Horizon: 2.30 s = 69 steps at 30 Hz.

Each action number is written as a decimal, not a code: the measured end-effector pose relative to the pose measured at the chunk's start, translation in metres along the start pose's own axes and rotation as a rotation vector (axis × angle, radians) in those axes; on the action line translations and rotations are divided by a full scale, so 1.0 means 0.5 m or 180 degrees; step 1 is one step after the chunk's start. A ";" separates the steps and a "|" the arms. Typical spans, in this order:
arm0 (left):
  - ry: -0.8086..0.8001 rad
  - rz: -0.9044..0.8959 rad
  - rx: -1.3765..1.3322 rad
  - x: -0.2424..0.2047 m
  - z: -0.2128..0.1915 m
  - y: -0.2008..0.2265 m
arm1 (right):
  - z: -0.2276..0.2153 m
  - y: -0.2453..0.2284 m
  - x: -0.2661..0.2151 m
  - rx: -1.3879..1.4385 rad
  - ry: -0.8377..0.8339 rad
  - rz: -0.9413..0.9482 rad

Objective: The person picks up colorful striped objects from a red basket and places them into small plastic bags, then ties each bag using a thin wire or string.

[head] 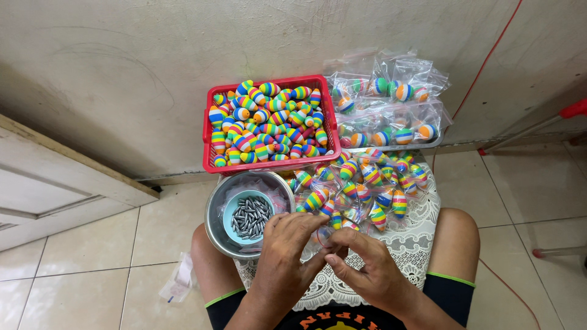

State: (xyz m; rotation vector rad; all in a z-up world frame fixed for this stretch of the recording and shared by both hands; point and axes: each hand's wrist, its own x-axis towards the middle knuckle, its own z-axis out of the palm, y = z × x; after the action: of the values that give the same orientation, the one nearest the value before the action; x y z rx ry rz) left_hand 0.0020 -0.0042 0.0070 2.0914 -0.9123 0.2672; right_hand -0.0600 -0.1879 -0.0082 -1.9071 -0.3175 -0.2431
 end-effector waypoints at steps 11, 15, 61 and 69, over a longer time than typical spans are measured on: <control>-0.0026 -0.0112 -0.0170 0.005 -0.007 0.003 | -0.009 -0.003 0.012 -0.0041 -0.0064 -0.0143; -0.0027 -0.0170 -0.0196 0.005 -0.005 0.001 | -0.008 0.000 0.012 -0.0048 -0.0057 -0.0114; 0.0053 -0.0737 -0.0098 -0.029 -0.029 -0.073 | -0.025 0.125 0.361 -0.0879 0.0207 0.0076; -0.0051 -0.0921 -0.0267 -0.036 -0.027 -0.095 | -0.069 0.219 0.517 -0.1263 0.0502 -0.0188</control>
State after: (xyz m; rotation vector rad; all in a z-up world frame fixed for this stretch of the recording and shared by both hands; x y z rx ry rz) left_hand 0.0236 0.0343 -0.0215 2.1167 -0.6079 0.0596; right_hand 0.2197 -0.2303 -0.0102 -2.2535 -0.2310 -0.5248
